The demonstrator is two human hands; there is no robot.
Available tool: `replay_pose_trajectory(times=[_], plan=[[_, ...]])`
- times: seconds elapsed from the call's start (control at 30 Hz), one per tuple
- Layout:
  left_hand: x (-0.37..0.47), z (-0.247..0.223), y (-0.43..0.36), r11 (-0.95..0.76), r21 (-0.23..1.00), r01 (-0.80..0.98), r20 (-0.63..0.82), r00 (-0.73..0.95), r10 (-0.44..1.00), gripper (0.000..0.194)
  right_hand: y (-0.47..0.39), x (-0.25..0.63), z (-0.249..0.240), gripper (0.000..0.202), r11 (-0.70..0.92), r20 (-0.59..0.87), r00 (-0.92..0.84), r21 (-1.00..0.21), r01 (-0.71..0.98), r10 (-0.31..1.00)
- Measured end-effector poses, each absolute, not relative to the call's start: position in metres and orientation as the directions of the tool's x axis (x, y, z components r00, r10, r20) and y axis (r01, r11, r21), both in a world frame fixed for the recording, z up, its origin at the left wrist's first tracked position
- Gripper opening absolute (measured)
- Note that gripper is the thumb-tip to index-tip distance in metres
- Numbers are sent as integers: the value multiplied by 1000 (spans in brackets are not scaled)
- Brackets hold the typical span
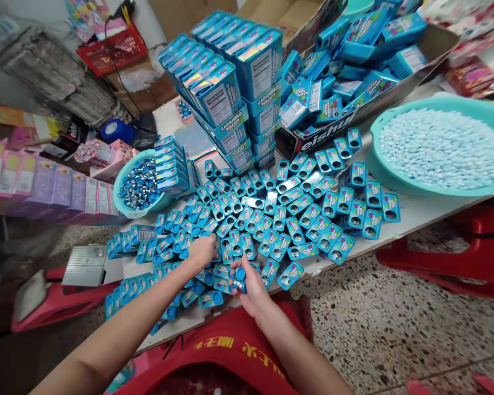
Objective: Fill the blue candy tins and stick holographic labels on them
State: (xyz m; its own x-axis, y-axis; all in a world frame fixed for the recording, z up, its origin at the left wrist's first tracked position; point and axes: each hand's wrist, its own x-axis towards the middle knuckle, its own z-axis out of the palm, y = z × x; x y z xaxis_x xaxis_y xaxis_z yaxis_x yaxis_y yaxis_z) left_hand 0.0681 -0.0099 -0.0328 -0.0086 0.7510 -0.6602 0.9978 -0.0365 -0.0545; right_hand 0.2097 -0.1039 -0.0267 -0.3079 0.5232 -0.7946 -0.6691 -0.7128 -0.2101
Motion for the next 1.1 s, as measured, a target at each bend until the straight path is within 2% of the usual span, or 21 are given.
replay_pose_trajectory(times=[0.1,0.17,0.23,0.33,0.4,0.47,0.57,0.67,0.73,0.83,0.9,1.0,1.1], plan=[[62,-31,-10,-33,-44,998,-651,-4,759,31,-98,208,-30,43,-721,-803,-339,-156,-675,491],[56,-26,-12,-32,20,999,-639,37,768,33,-95,207,-31,45,-728,-808,-333,-163,-666,485],[51,-18,-19,-12,199,980,-587,129,799,28,-93,205,-31,47,-730,-811,-314,-191,-656,494],[51,-4,-41,-56,583,811,-418,358,835,28,-93,196,-29,50,-735,-812,-282,-244,-633,512],[54,2,-59,-109,726,680,-329,482,812,30,-95,185,-27,51,-752,-824,-276,-248,-610,495],[55,3,-76,-102,773,627,-314,517,797,27,-99,173,-26,52,-777,-847,-275,-227,-587,455],[47,2,-93,1,788,616,-338,432,836,15,-108,160,-26,50,-802,-852,-309,-192,-565,422],[27,-1,-92,203,696,689,-451,199,870,10,-117,156,-26,42,-806,-828,-339,-207,-554,446],[14,-6,-82,290,518,805,-528,34,849,9,-122,158,-27,36,-791,-806,-328,-257,-555,492],[9,-18,-60,179,217,960,-577,-22,816,16,-125,163,-28,32,-760,-779,-311,-303,-575,545],[15,-26,-48,91,73,993,-631,-24,775,27,-125,166,-29,30,-747,-772,-307,-305,-590,557],[27,-33,-40,57,-50,997,-657,-76,750,37,-125,169,-29,28,-729,-760,-310,-297,-616,571],[34,-33,-40,59,-86,995,-625,-100,775,36,-124,170,-29,27,-716,-745,-329,-274,-642,580]])
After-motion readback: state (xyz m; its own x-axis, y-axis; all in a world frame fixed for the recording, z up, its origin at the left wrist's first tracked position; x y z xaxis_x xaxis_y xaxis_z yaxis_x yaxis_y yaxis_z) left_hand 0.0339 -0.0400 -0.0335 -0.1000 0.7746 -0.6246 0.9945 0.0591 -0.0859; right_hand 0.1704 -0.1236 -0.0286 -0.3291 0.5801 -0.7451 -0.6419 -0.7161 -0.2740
